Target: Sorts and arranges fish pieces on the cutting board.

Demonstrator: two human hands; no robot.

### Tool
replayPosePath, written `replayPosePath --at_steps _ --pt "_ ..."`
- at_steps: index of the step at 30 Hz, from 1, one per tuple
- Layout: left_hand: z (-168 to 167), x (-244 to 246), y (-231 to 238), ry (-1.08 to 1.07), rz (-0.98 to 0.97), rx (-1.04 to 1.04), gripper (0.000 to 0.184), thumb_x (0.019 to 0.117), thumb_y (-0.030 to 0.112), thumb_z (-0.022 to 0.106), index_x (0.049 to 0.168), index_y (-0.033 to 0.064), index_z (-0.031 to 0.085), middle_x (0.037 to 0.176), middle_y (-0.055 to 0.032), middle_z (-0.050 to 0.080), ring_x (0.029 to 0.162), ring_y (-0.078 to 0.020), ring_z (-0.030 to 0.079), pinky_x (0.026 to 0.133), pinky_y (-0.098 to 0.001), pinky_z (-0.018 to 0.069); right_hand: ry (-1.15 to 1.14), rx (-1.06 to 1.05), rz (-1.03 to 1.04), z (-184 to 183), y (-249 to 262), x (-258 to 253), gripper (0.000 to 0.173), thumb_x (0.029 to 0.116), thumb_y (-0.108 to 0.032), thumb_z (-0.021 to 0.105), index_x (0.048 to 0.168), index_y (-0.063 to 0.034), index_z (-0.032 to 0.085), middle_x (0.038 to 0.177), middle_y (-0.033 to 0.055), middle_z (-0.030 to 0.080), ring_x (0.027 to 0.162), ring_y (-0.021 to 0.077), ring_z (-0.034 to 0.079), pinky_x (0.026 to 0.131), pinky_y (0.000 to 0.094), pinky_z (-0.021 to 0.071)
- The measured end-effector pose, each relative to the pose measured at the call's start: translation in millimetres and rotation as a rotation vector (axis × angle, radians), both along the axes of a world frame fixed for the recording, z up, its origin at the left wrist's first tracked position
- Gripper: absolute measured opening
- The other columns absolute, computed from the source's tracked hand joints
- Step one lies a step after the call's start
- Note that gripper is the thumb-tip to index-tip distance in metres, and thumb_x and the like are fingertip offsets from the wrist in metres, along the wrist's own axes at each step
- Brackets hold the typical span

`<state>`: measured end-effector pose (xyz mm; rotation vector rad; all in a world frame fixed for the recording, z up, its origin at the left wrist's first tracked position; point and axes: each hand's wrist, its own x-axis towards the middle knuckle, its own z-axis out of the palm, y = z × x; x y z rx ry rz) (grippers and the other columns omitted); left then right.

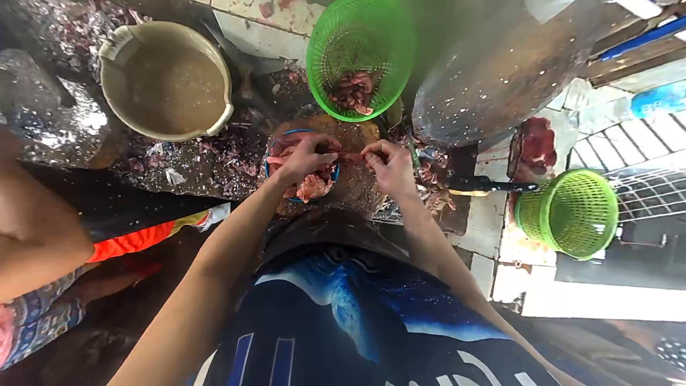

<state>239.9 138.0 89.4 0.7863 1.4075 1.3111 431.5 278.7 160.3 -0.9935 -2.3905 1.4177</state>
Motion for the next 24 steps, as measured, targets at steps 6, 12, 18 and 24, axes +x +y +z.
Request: replayPosePath --at_steps 6,12,18,24 --pt "-38 -18 26 0.938 -0.469 -0.059 0.037 0.0791 -0.003 0.071 0.106 0.0207 0.078 0.12 -0.0021 0.072 0.129 -0.0284 0.055 0.115 -0.0556 0.0357 -0.253 0.039 0.202 -96 -59 37 0.019 0.1018 -0.017 0.063 0.118 -0.015 0.073 0.11 0.0089 0.075 0.098 0.0251 0.073 0.089 0.0536 0.0599" --pt "-51 -22 13 0.981 -0.196 0.078 0.039 0.0848 0.0 0.059 0.115 0.0167 0.076 0.122 -0.0047 0.073 0.13 -0.0302 0.056 0.114 -0.0563 0.0374 -0.319 0.0 0.082 -94 -51 34 0.025 0.1018 -0.018 0.061 0.124 -0.0116 0.071 0.114 0.0122 0.075 0.103 0.028 0.073 0.092 0.0558 0.0582" --pt "-41 -16 13 0.945 -0.12 -0.034 0.022 0.0976 0.016 0.066 0.117 0.0101 0.075 0.122 -0.0133 0.071 0.124 -0.0314 0.062 0.11 -0.048 0.0477 -0.172 0.177 0.022 -100 -50 9 0.035 0.1 -0.019 0.066 0.135 -0.0139 0.064 0.126 0.013 0.068 0.111 0.0282 0.069 0.093 0.0507 0.0587" --pt "-42 -3 31 0.967 -0.357 -0.062 0.021 0.0957 0.004 0.062 0.11 0.0064 0.076 0.118 -0.015 0.071 0.118 -0.0316 0.065 0.106 -0.0488 0.0508 -0.248 0.199 0.046 -107 -59 -5 0.031 0.1037 -0.025 0.061 0.128 -0.0078 0.07 0.124 0.018 0.069 0.113 0.0343 0.068 0.098 0.0529 0.0556"
